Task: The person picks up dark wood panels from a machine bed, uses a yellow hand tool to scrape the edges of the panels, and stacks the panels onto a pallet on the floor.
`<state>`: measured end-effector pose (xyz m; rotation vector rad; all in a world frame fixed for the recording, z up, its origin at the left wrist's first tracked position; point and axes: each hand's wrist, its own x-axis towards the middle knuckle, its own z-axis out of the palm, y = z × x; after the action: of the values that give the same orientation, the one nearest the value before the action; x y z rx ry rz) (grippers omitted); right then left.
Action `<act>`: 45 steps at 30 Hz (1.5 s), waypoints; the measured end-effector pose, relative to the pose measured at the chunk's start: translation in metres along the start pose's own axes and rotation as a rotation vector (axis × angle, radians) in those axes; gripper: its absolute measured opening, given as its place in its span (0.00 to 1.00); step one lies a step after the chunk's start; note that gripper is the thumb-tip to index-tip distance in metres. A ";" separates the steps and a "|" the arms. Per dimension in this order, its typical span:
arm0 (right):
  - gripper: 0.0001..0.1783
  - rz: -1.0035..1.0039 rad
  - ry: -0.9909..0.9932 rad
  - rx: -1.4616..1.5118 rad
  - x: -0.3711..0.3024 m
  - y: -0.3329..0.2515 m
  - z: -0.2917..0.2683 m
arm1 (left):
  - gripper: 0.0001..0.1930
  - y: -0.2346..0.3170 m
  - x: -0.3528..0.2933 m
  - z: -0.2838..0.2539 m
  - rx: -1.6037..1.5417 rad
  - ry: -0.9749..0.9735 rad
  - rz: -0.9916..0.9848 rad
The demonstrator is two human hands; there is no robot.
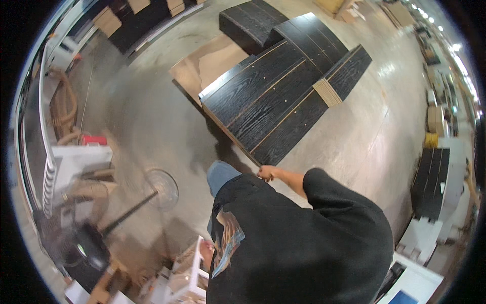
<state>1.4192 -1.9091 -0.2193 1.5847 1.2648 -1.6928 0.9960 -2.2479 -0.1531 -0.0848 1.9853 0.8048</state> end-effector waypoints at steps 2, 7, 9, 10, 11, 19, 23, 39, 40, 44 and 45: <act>0.23 -0.002 -0.006 -0.021 0.022 0.002 0.037 | 0.26 0.089 0.044 -0.022 0.025 -0.018 0.064; 0.10 0.231 -0.338 0.422 0.072 -0.028 0.049 | 0.25 0.246 0.131 0.007 -0.234 -0.166 0.258; 0.10 0.263 -0.430 0.533 0.089 -0.080 0.017 | 0.24 0.294 0.172 0.048 -0.244 -0.196 0.237; 0.12 0.235 -0.379 0.535 0.103 -0.117 -0.006 | 0.24 0.316 0.190 0.067 -0.211 -0.196 0.207; 0.12 0.184 -0.274 0.515 0.119 -0.157 -0.046 | 0.24 0.341 0.208 0.090 -0.180 -0.206 0.186; 0.19 -0.271 0.191 0.124 0.199 -0.543 -0.311 | 0.21 0.506 0.317 0.149 -0.054 -0.280 0.111; 0.19 -0.399 0.288 0.378 0.251 -0.712 -0.409 | 0.19 0.561 0.378 0.155 -0.129 -0.270 0.109; 0.19 -0.157 0.097 0.228 0.394 -0.980 -0.421 | 0.14 0.788 0.631 0.000 -0.119 -0.122 0.153; 0.18 -0.070 0.131 0.276 0.407 -0.994 -0.422 | 0.14 0.818 0.656 -0.019 -0.157 -0.099 0.148; 0.16 -0.497 -0.169 0.250 0.514 -1.034 -0.486 | 0.12 0.955 0.763 -0.042 -0.455 -0.024 -0.058; 0.18 -0.724 -0.229 0.263 0.551 -1.066 -0.516 | 0.13 0.993 0.793 -0.036 -0.504 -0.074 -0.085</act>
<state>0.6595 -0.8587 -0.3809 1.0589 1.6630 -2.4808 0.1709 -1.2884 -0.2773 -0.4233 1.6588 1.2163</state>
